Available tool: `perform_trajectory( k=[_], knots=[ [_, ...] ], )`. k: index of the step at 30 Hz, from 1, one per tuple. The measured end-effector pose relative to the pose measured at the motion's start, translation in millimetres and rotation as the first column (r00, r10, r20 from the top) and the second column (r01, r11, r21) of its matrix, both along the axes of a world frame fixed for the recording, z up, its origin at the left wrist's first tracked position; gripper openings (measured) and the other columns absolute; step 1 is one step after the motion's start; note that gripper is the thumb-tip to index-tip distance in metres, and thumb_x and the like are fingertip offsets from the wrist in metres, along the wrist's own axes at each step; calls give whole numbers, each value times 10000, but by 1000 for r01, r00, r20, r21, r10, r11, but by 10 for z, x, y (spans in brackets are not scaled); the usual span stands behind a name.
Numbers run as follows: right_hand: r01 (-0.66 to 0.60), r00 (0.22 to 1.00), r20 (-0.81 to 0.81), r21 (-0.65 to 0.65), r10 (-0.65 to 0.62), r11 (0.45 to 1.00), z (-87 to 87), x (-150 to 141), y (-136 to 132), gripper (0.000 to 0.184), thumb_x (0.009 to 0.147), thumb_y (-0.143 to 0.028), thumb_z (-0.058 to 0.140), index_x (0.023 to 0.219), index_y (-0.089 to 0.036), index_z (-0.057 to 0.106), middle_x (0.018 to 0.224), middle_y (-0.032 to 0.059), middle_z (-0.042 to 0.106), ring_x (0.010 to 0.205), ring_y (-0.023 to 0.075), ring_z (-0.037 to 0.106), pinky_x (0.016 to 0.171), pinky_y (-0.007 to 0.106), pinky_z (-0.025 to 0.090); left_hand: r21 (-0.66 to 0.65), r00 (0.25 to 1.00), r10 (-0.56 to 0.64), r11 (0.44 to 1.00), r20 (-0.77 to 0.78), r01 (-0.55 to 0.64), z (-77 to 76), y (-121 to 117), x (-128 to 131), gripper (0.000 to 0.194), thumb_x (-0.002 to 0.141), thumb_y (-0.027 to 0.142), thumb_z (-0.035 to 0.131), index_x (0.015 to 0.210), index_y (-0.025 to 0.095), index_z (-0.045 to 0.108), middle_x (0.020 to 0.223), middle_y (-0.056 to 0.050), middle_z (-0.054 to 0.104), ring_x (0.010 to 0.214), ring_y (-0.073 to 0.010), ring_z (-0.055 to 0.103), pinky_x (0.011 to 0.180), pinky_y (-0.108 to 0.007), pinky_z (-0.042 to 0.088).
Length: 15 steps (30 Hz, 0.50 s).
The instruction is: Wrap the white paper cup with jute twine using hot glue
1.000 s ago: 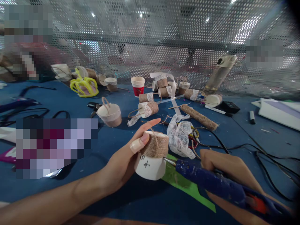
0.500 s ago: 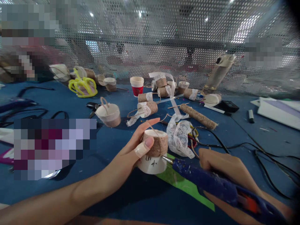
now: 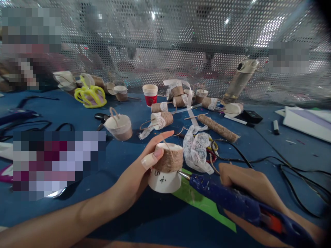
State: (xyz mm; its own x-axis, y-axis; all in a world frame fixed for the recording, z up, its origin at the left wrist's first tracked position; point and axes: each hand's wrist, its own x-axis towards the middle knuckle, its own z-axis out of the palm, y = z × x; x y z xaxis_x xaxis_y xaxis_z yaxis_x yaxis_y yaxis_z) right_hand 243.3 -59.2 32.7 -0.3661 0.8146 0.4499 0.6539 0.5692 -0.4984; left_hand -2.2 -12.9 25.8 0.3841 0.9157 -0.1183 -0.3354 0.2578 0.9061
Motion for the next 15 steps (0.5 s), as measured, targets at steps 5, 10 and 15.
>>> perform_trajectory(
  k=[5, 10, 15],
  knots=[
    [6, 995, -96, -55, -12, 998, -41, 1, 7, 239, 883, -186, 490, 715, -249, 332, 578, -16, 420, 471, 159, 339, 515, 361, 235, -72, 999, 11, 997, 45, -7, 81, -7, 29, 471, 919, 458, 610, 1362, 301, 591, 1103, -57, 745, 1021, -266, 672, 852, -343, 491],
    [-9, 994, -112, -48, 3, 999, -47, -2, 10, 242, 844, -130, 509, 711, -252, 348, 571, -26, 416, 465, 154, 329, 518, 354, 229, -125, 999, 36, 992, 33, -32, 85, 9, 50, 390, 875, 448, 671, 1198, 230, 695, 1101, -81, 759, 998, -268, 665, 823, -340, 501],
    [-63, 998, -24, -65, 62, 996, -20, 98, 38, 224, 789, -129, 519, 743, -258, 342, 606, -40, 420, 472, 144, 345, 508, 329, 253, -173, 997, 57, 984, 48, -48, 96, 20, 43, 334, 845, 449, 705, 1069, 206, 751, 981, -54, 775, 856, -211, 671, 705, -271, 509]
  ],
)
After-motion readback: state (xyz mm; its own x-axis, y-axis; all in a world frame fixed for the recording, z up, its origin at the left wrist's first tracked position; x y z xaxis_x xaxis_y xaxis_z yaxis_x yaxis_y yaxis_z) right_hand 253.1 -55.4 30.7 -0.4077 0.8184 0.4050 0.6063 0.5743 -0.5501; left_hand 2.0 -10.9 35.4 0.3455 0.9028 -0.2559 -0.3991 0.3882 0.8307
